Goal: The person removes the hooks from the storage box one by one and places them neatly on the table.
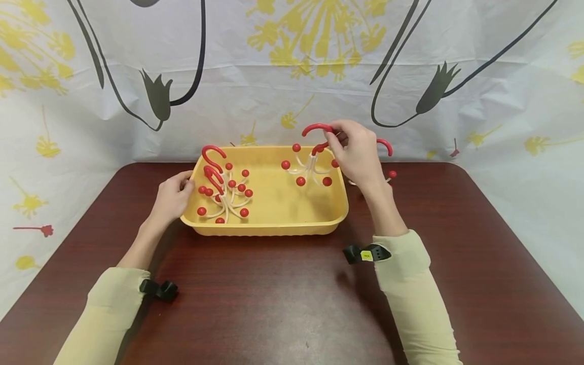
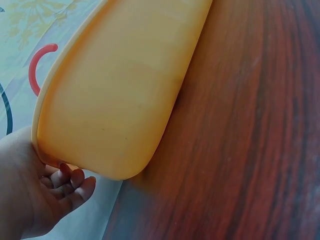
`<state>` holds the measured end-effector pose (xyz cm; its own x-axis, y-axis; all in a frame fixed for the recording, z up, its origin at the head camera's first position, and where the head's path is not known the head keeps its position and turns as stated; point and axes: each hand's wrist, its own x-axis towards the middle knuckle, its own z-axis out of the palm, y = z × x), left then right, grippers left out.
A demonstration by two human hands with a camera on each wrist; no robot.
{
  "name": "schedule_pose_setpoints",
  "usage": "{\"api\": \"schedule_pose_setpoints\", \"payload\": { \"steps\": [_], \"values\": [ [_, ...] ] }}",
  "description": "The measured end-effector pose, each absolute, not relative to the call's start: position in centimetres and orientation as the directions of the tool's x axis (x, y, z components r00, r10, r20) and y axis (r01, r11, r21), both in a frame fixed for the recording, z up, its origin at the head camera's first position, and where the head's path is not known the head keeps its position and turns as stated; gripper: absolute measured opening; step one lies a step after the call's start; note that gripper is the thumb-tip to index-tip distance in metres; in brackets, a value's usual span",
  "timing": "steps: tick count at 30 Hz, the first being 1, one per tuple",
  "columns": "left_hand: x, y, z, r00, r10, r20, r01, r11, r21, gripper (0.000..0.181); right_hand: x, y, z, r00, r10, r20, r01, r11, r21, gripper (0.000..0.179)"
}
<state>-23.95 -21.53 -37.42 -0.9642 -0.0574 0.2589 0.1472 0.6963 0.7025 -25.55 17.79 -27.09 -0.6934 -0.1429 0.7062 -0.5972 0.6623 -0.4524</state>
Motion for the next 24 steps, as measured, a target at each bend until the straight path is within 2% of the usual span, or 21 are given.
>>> {"api": "schedule_pose_setpoints", "payload": {
  "steps": [12, 24],
  "values": [
    [-24.0, -21.6, -37.5, -0.960, -0.052, 0.274, 0.164, 0.691, 0.704, 0.041, -24.1, 19.8, -26.0, -0.637, -0.148, 0.757, -0.592, 0.722, -0.358, 0.016],
    [-24.0, -21.7, -37.5, -0.965, -0.053, 0.256, 0.149, 0.695, 0.704, 0.041, -23.2, 22.7, -25.0, -0.594, -0.060, 0.802, -0.583, 0.719, -0.378, 0.018]
  ]
}}
